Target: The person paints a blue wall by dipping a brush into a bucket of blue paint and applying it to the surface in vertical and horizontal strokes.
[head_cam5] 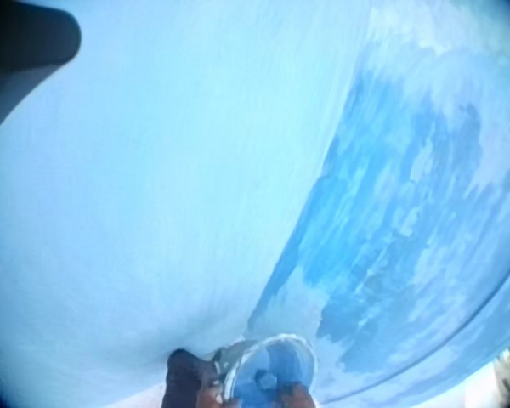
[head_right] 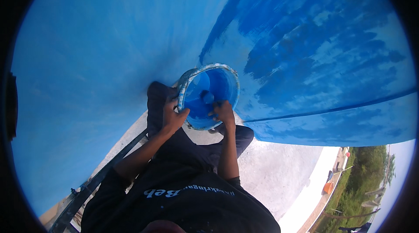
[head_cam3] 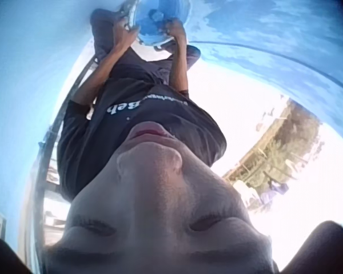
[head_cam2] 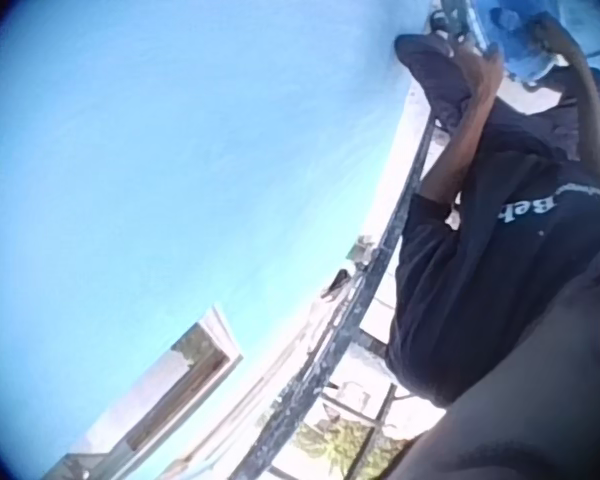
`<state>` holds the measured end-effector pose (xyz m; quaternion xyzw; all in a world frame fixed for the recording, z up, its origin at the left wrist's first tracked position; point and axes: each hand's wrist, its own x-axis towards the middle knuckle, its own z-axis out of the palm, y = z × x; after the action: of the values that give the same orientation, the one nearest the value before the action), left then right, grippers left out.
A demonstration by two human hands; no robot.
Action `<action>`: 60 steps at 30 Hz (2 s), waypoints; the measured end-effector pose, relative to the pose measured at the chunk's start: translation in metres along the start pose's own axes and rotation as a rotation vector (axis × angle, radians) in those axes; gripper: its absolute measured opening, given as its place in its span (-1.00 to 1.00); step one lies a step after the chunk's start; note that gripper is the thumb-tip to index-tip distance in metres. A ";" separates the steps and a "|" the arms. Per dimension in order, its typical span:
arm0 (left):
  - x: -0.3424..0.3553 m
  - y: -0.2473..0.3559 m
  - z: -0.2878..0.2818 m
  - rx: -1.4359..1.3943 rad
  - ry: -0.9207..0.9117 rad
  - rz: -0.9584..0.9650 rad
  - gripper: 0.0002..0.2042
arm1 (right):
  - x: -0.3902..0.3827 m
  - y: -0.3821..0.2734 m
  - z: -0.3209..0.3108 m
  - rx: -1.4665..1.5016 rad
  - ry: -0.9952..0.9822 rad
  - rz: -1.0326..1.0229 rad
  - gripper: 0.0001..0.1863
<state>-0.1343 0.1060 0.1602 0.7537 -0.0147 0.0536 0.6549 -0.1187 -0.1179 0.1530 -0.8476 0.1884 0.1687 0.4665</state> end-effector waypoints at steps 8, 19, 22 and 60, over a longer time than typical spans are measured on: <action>0.000 -0.003 0.002 -0.053 -0.151 -0.176 -0.80 | -0.011 0.008 -0.015 0.066 0.001 -0.014 -0.63; 0.000 -0.015 0.010 0.041 -0.163 0.025 -0.80 | -0.006 0.023 -0.013 0.069 -0.047 -0.053 -0.63; 0.002 -0.010 0.008 0.054 -0.149 0.044 -0.80 | -0.009 0.011 -0.014 -0.019 -0.101 0.009 -0.64; 0.001 -0.014 0.009 0.072 -0.063 0.087 -0.75 | -0.030 0.017 0.016 -0.590 0.271 -0.245 -0.74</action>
<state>-0.1313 0.0988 0.1449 0.7768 -0.0661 0.0586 0.6235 -0.1553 -0.1074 0.1463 -0.9769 0.0886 0.0447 0.1891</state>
